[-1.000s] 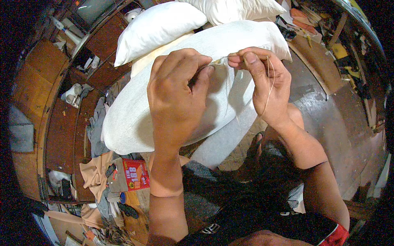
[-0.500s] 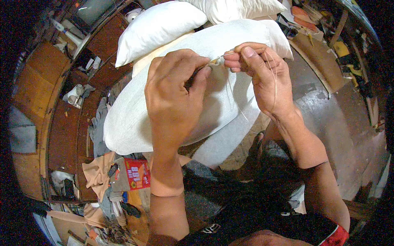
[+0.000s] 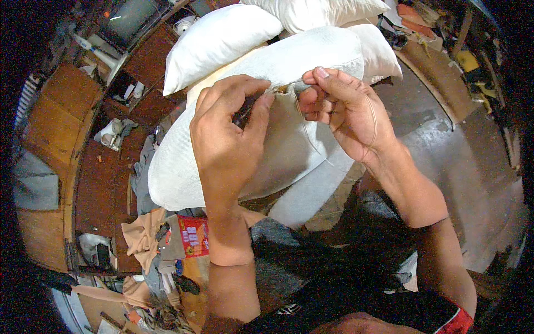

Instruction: The person hand-sews a white pillow using a needle and thread. They repeatedly insert the needle through the fabric and pull the thread to close a seam.

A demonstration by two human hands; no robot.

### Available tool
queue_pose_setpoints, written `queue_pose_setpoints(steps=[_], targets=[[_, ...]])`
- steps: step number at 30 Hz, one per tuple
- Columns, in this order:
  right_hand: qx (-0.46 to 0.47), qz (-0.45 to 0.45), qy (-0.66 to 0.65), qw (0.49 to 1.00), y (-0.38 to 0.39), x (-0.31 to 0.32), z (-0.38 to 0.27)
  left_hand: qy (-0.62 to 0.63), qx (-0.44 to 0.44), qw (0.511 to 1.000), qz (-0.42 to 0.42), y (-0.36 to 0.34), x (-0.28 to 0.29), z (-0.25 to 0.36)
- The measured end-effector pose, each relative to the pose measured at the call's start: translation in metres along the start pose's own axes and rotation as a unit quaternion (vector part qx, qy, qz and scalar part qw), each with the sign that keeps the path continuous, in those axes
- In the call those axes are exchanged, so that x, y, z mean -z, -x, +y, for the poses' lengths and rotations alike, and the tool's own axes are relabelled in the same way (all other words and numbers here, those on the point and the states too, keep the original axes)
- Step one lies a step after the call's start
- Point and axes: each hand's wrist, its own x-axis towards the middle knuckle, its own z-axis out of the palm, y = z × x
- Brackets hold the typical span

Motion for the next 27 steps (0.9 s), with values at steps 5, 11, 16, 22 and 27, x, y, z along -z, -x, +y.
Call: queue_pose_setpoints(steps=[5, 11, 16, 22, 27], targets=[[0.133, -0.001, 0.192, 0.972, -0.005, 0.005, -0.003, 0.012, -0.018, 1.0, 0.014, 0.0, -0.009, 0.0], [0.169, -0.043, 0.387, 0.905, -0.012, 0.023, -0.016, 0.03, 0.04, 0.996, 0.069, 0.002, 0.0, 0.001], [0.254, -0.056, 0.508, 0.821, -0.016, 0.038, -0.014, 0.051, 0.055, 0.975, 0.21, 0.012, 0.036, -0.018], [0.318, -0.036, 0.494, 0.809, -0.023, 0.049, -0.009, 0.377, -0.004, 0.906, 0.194, 0.036, 0.189, -0.044], [0.307, -0.019, 0.501, 0.809, -0.021, 0.042, -0.009, 0.551, 0.119, 0.774, 0.289, 0.118, 0.308, -0.024]])
